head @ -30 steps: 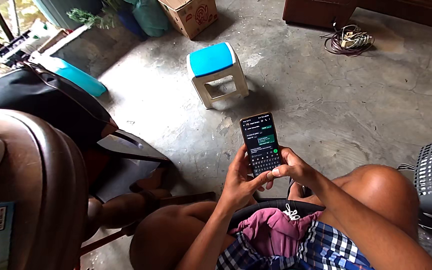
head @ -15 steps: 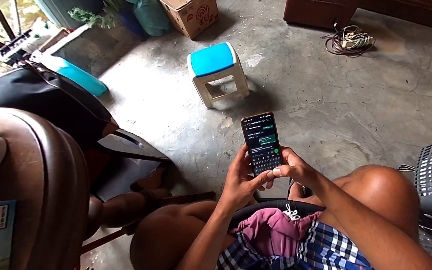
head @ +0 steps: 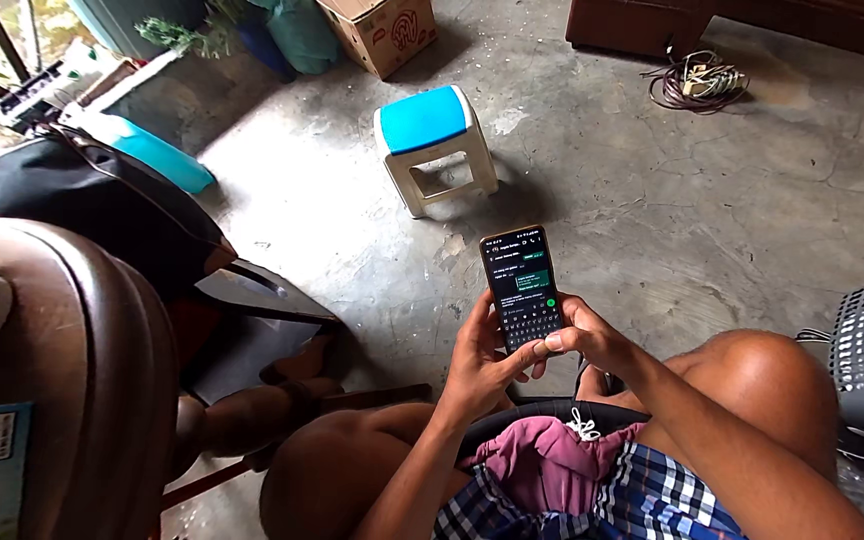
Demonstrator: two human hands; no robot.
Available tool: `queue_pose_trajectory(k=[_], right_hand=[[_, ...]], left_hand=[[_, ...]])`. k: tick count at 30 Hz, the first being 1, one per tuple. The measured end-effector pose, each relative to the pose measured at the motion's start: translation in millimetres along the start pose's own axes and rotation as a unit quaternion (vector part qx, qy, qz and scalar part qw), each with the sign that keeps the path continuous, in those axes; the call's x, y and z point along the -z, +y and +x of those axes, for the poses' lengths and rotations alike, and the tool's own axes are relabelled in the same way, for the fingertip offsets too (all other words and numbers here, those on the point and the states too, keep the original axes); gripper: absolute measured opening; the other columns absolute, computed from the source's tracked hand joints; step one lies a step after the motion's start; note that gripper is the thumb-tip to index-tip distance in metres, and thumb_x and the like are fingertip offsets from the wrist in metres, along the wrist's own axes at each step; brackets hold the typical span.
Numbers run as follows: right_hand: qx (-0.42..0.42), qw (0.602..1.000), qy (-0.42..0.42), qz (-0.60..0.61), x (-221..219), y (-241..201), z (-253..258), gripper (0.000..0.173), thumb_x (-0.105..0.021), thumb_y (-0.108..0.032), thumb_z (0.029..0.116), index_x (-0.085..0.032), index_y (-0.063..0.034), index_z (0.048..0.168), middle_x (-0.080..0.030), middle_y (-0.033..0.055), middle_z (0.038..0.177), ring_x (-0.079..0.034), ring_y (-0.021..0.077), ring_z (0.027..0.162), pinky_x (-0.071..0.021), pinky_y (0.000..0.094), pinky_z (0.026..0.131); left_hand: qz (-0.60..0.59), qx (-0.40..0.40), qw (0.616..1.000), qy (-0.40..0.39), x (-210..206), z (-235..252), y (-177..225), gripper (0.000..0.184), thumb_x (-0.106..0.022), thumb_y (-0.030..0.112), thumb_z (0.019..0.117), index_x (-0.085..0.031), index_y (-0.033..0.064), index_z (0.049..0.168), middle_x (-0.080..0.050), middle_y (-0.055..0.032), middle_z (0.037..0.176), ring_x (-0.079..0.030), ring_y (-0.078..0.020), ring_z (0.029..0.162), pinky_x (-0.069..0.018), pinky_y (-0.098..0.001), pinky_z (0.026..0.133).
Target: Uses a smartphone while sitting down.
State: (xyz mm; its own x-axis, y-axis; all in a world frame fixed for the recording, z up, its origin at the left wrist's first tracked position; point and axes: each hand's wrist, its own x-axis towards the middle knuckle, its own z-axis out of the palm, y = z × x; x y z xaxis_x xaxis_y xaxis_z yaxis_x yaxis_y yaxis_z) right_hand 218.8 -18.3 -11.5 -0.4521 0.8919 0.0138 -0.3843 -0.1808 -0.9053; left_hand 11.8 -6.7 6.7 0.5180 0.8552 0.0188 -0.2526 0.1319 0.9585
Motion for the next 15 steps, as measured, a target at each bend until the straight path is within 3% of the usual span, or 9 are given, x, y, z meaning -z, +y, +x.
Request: queue_pose_trajectory(k=[15], right_hand=[[-0.001,1.0,0.007,0.003,0.4,2.2,0.6,0.046,-0.065,-0.023,0.0919,-0.053,-0.0019,0.131,-0.072,0.0106,0.112,-0.074,0.0193,0.09,-0.065,0.0355,0.073]], left_hand=[[0.007,-0.001,1.0,-0.002,-0.1,-0.1,-0.3,0.077,-0.079,0.006,0.09,-0.031,0.0017,0.151,-0.067,-0.0233,0.121,-0.075,-0.0314,0.085,-0.0651,-0.0356,0.057]])
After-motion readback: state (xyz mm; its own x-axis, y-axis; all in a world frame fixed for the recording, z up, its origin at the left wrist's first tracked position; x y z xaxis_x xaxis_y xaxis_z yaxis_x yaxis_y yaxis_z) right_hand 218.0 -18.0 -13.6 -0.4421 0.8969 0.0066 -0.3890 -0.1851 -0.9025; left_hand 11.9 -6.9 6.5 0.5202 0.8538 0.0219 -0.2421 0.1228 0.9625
